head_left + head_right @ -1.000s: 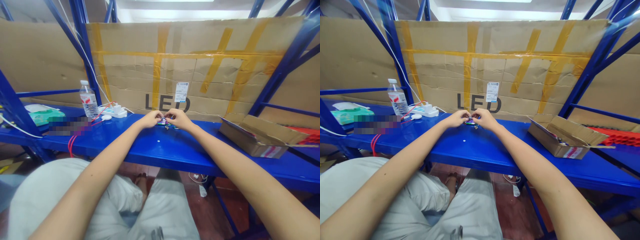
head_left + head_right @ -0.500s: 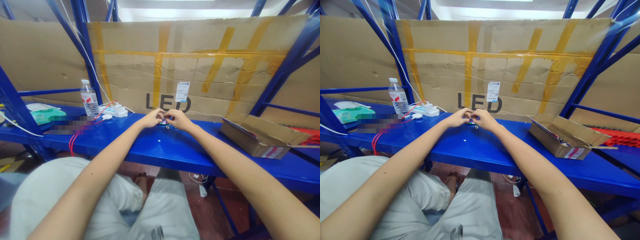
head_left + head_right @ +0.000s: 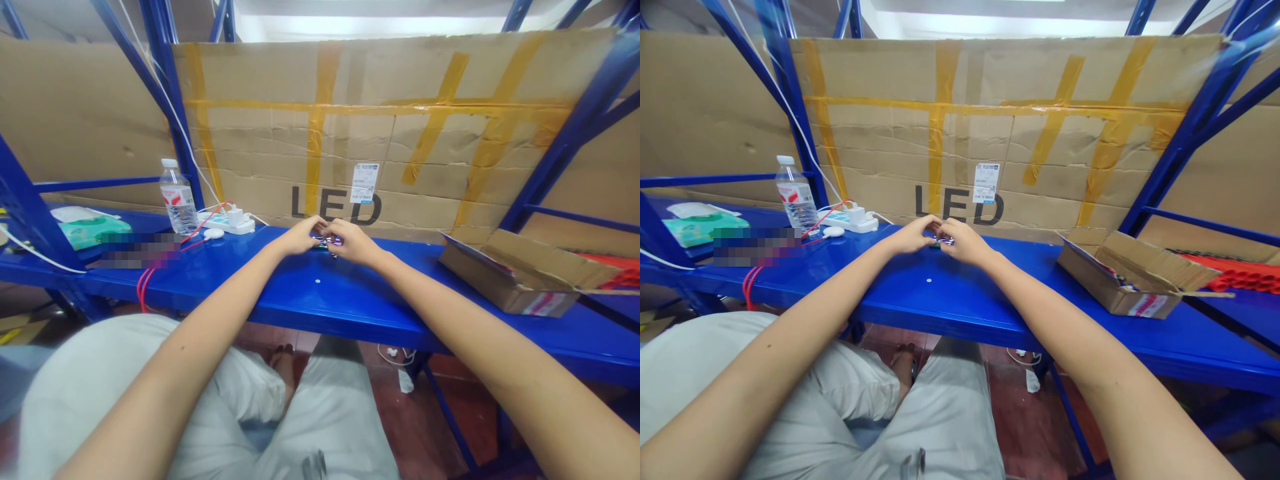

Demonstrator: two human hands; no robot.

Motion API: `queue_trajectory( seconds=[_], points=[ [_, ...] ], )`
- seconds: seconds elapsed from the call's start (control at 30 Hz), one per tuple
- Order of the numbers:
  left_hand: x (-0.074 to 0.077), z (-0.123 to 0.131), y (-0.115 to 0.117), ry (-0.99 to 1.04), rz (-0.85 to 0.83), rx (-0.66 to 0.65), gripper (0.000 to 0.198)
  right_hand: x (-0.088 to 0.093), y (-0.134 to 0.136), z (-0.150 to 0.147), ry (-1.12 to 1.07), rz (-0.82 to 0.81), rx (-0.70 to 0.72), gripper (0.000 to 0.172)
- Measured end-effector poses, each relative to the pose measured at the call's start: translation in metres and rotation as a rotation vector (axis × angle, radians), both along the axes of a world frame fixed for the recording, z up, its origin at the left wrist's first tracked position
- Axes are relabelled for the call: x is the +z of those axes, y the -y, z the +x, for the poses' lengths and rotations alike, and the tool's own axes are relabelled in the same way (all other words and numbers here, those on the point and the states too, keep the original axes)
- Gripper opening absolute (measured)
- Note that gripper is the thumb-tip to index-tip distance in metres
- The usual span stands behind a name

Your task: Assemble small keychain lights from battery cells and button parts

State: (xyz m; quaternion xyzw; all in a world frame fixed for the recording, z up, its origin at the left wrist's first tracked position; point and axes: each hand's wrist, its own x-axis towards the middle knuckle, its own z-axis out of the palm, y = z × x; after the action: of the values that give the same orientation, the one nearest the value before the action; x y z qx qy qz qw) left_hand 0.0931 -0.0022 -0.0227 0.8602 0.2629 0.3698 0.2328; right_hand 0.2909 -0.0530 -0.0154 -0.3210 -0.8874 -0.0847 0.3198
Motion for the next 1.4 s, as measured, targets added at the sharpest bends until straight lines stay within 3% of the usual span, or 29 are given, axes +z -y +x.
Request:
queue_trajectory(
  seconds=[0.13,0.33,0.6,0.93,1.23,1.4],
  points=[
    [0.007,-0.023,-0.007,-0.265,0.083,0.235,0.030,-0.001,0.004,-0.002,0.039,-0.105,-0.029,0.016],
    [0.015,-0.046,-0.008,-0.445,-0.042,0.195,0.027,-0.007,0.009,-0.006,0.051,-0.264,-0.011,0.018],
    [0.014,-0.031,0.006,-0.484,-0.086,0.064,0.018,-0.013,0.008,-0.011,0.154,-0.272,-0.004,0.016],
    [0.012,-0.010,0.023,-0.655,-0.044,0.096,0.023,-0.016,-0.005,-0.002,0.196,-0.308,0.070,0.016],
    [0.012,-0.009,0.025,-0.660,-0.045,0.084,0.020,-0.011,-0.008,0.007,0.094,-0.315,-0.109,0.020],
    [0.012,-0.006,0.028,-0.617,-0.051,0.087,0.017,-0.009,-0.012,0.012,0.038,-0.341,-0.136,0.018]
  ],
)
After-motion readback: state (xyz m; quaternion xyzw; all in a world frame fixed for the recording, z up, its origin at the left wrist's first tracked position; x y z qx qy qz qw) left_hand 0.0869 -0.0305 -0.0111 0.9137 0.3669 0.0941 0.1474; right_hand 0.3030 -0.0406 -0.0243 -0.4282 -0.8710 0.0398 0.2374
